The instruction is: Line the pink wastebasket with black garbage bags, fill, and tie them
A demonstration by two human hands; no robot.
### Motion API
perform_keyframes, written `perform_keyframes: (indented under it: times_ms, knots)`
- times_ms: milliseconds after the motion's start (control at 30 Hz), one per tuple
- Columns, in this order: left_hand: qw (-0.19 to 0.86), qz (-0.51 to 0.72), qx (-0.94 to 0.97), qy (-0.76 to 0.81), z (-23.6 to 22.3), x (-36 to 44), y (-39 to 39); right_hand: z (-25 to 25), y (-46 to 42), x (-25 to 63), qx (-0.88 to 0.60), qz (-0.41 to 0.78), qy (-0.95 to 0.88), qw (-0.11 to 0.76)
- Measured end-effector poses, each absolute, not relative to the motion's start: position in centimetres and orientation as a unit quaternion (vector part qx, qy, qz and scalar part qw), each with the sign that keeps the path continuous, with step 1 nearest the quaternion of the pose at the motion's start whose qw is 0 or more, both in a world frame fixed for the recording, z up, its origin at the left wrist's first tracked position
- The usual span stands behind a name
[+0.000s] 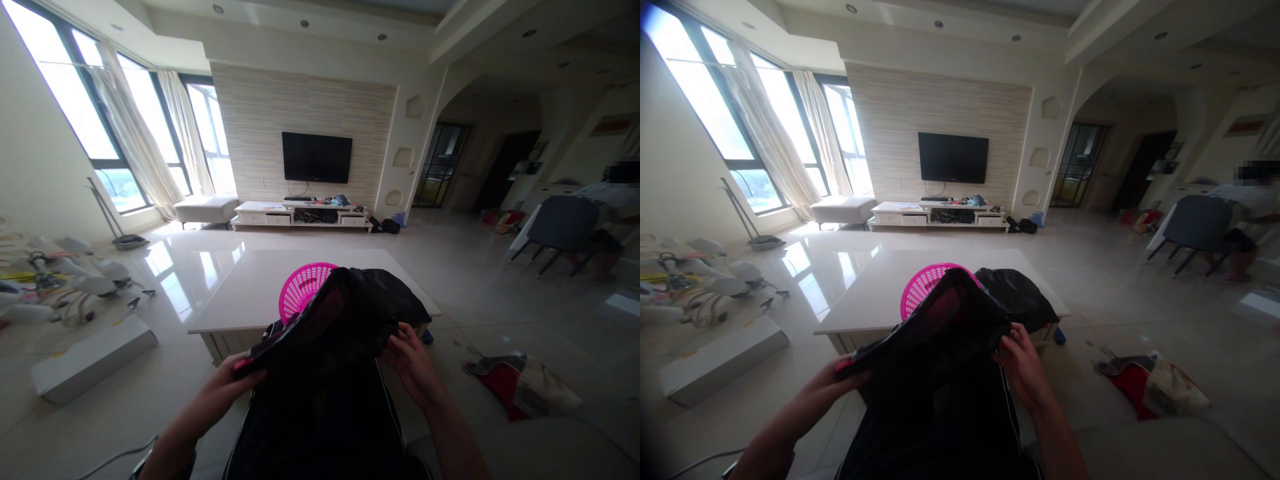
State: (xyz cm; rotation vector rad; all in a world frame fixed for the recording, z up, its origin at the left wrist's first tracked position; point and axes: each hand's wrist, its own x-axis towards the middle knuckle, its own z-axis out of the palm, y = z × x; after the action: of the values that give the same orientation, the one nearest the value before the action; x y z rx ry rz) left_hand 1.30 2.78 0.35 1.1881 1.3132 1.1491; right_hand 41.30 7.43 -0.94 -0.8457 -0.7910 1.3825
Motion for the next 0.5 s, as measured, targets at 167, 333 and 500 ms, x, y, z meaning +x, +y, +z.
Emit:
perform_keyframes:
  times_ms: [167,333,500]
  knots:
    - [0.504,0.677,0.345,0.41,2.8,2.6,3.3,-0.3,7.3,40.4,-0.378,0.609,-0.298,0.63]
    - [0.499,0.513,0.428,0.552,1.7,4.0,2.3,-0.4,7.5,40.5,-0.379,0.591,-0.284,0.653]
    - [0.474,0.562,0.394,0.552,1.7,4.3,2.6,0.1,7.0,40.7,-0.377,0.609,-0.296,0.632]
